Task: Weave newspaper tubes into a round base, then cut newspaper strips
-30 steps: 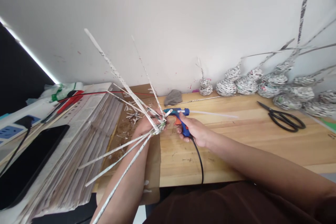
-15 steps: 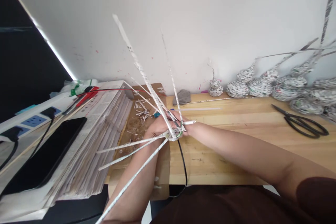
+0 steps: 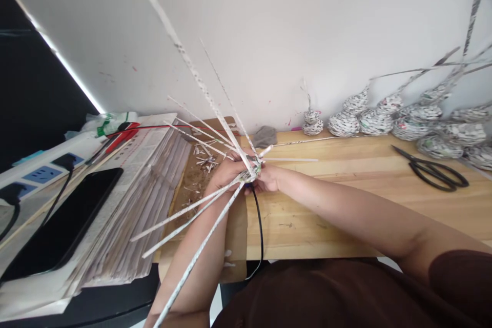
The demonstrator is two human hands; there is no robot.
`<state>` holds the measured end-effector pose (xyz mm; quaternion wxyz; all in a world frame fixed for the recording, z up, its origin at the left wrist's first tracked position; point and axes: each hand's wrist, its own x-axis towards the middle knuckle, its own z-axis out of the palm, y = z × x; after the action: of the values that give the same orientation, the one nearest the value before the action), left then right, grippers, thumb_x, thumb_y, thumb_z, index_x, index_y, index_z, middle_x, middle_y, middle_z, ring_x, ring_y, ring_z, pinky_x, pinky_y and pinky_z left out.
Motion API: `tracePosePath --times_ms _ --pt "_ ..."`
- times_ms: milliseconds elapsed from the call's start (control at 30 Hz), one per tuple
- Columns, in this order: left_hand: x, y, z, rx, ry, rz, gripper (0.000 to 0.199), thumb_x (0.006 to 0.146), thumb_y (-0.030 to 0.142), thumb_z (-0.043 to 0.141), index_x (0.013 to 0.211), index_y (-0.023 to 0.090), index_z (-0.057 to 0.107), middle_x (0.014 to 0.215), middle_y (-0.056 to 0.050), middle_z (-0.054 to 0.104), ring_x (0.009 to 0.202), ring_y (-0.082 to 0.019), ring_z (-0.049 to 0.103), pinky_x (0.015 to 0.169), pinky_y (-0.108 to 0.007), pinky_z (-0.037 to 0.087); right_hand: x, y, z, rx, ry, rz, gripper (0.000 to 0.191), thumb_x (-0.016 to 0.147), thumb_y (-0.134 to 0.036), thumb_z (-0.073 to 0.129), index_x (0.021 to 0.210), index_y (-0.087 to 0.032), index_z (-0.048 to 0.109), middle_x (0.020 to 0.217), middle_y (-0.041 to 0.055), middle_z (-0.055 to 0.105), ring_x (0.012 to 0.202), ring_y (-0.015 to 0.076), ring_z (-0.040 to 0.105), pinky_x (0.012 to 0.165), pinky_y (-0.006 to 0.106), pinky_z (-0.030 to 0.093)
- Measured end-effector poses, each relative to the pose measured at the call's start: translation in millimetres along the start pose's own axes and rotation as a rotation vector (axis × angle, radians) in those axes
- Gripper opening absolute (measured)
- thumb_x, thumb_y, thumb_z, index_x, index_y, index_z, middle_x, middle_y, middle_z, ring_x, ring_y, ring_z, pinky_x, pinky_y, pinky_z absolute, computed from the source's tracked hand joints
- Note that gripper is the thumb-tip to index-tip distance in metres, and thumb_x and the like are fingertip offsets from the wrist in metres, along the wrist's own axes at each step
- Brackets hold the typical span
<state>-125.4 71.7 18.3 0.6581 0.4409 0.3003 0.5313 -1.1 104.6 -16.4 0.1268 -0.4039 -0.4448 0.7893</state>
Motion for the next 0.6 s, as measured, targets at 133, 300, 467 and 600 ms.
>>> tracePosePath --times_ms 133,300,467,600 --pt "3 8 -3.4 -0.104 0.102 0.028 0.026 0.057 0.019 0.083 0.075 0.015 0.064 0.065 -0.001 0.067 0.048 -0.011 0.059 0.040 -0.017 0.042 -22 4 -8 0.136 -0.102 -0.040 0.007 0.090 -0.022 0.060 0.092 -0.016 0.058 0.072 0.0032 0.069 0.057 0.0165 0.070 0.044 0.020 0.049" --pt "4 16 -10.0 -0.190 0.177 -0.015 0.014 0.070 0.014 0.074 0.078 0.015 0.062 0.066 -0.001 0.065 0.049 -0.008 0.057 0.030 -0.011 0.025 -42 11 -12 0.206 -0.139 -0.081 0.022 0.081 -0.018 0.073 0.096 -0.017 0.057 0.080 0.0017 0.071 0.066 0.0166 0.073 0.049 0.020 0.052" --pt "1 6 -4.8 -0.137 0.082 0.034 0.025 0.061 0.020 0.082 0.075 0.015 0.063 0.067 -0.001 0.066 0.048 -0.009 0.057 0.035 -0.014 0.035 -42 17 -9 0.201 -0.119 -0.116 0.029 0.075 -0.011 0.076 0.097 -0.017 0.058 0.081 0.0020 0.072 0.066 0.0177 0.073 0.054 0.023 0.055" --pt "-3 -3 8.3 0.011 -0.040 -0.001 0.036 0.048 0.028 0.090 0.069 0.013 0.065 0.059 -0.002 0.066 0.047 -0.013 0.060 0.047 -0.024 0.048 -33 14 -1 0.126 -0.067 -0.181 0.026 0.075 -0.013 0.078 0.093 -0.016 0.060 0.075 0.0018 0.070 0.066 0.0176 0.071 0.056 0.025 0.055"
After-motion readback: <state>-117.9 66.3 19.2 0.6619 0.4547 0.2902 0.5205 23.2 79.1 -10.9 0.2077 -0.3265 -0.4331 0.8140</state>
